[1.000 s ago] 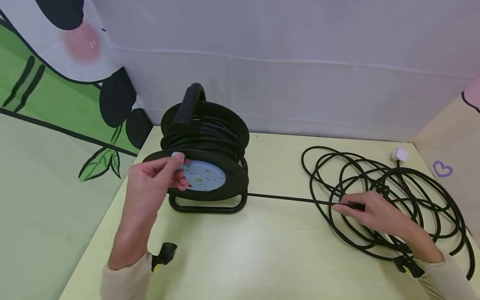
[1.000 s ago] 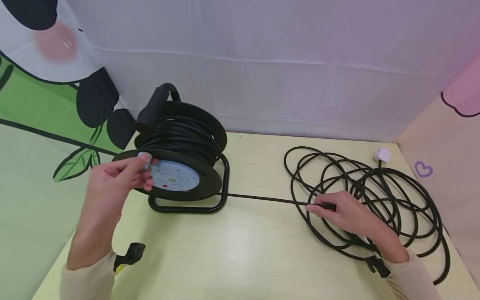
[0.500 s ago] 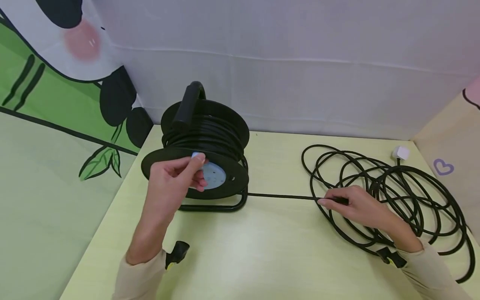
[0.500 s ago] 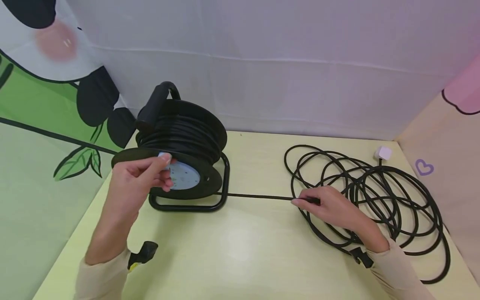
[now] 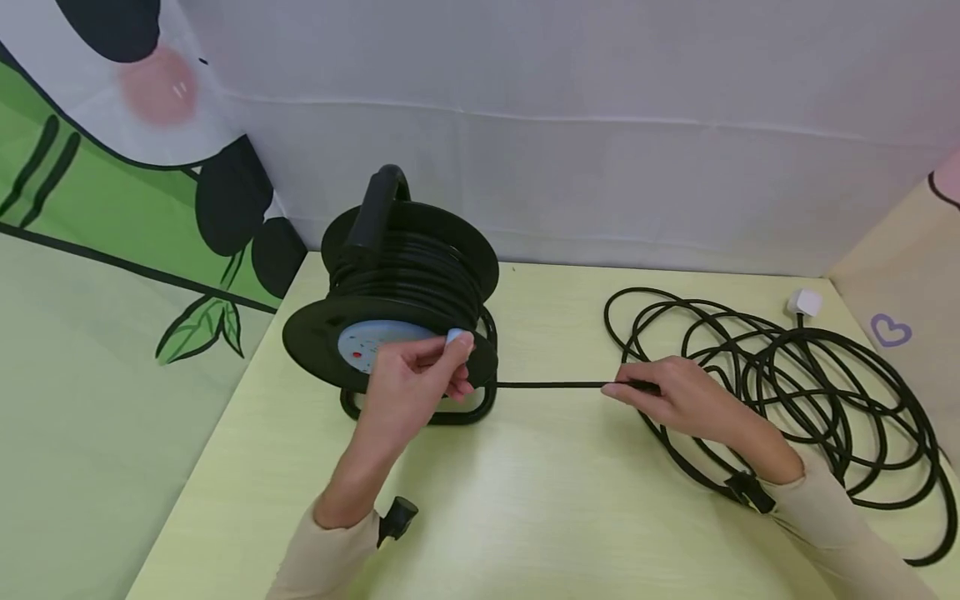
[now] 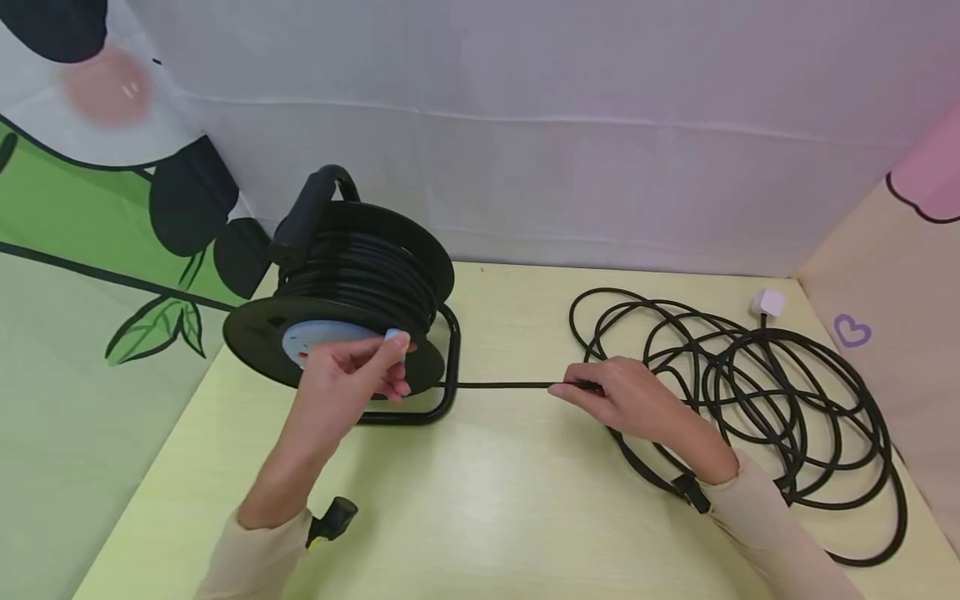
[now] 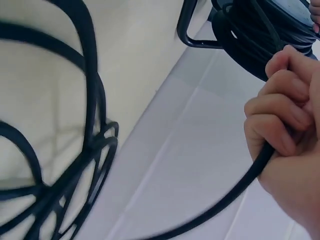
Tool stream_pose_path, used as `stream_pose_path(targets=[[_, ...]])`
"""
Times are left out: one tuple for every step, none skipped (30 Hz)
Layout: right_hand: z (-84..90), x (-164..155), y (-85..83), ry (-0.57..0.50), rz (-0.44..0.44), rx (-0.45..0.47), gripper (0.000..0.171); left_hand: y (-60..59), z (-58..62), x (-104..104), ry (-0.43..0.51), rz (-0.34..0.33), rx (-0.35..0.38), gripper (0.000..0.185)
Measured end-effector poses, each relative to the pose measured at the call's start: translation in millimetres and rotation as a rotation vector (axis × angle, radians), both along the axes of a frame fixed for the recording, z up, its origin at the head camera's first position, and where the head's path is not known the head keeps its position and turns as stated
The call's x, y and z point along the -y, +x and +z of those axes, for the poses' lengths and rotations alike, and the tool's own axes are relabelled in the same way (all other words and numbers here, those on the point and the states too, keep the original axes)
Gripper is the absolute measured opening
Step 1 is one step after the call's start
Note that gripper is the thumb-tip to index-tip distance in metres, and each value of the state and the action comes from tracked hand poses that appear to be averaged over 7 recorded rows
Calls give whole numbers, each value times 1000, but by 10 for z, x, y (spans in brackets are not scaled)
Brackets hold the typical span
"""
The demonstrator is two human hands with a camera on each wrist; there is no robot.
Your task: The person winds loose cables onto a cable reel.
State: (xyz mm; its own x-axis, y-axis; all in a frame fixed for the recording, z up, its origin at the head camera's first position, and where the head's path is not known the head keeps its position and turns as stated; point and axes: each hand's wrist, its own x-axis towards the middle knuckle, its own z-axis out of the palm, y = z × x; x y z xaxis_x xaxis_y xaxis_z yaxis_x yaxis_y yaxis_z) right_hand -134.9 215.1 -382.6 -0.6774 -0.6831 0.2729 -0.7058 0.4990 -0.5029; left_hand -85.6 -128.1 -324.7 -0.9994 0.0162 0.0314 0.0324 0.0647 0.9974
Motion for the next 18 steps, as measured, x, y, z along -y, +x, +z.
stream_pose_path(targets=[[12,17,-12,3,-5,-16,26,-4,-28,-18,4,-8,6,29],[27,32,-22,11,-9,-30,25,-7,-56,-35,8,-13,14,29],[45,47,-31,22,-12,-47,24,-11,-86,-50,9,-16,25,28],[66,58,-42,39,-21,-68,23,-14,-116,-64,8,-17,36,28],[92,66,-51,54,-26,-91,22,-18,-146,-78,5,-18,44,28],[127,60,-59,67,-38,-111,22,-22,-181,-93,2,-23,57,28],[167,43,-64,82,-54,-126,24,-27,-219,-107,1,-28,70,28],[209,13,-67,97,-75,-138,28,-32,-256,-120,-2,-34,81,27],[254,-28,-69,112,-97,-143,31,-35,-295,-131,-9,-42,91,28],[298,-83,-72,127,-121,-150,34,-37,-336,-138,-18,-50,98,28],[341,-146,-71,142,-144,-156,36,-39,-376,-144,-25,-57,107,29],[382,-219,-70,154,-171,-162,38,-39,-411,-148,-29,-60,118,29],[419,-291,-66,166,-192,-161,39,-38,-440,-151,-34,-58,126,30],[451,-369,-63,179,-206,-165,38,-40,-469,-155,-40,-55,134,30],[486,-449,-54,194,-226,-160,35,-42,-494,-158,-45,-51,141,30],[514,-533,-44,208,-246,-161,32,-45,-516,-163,-44,-48,149,30],[541,-616,-31,225,-268,-151,27,-47,-531,-169,-42,-44,153,30],[567,-703,-16,245,-290,-135,21,-50,-545,-177,-41,-42,159,29]])
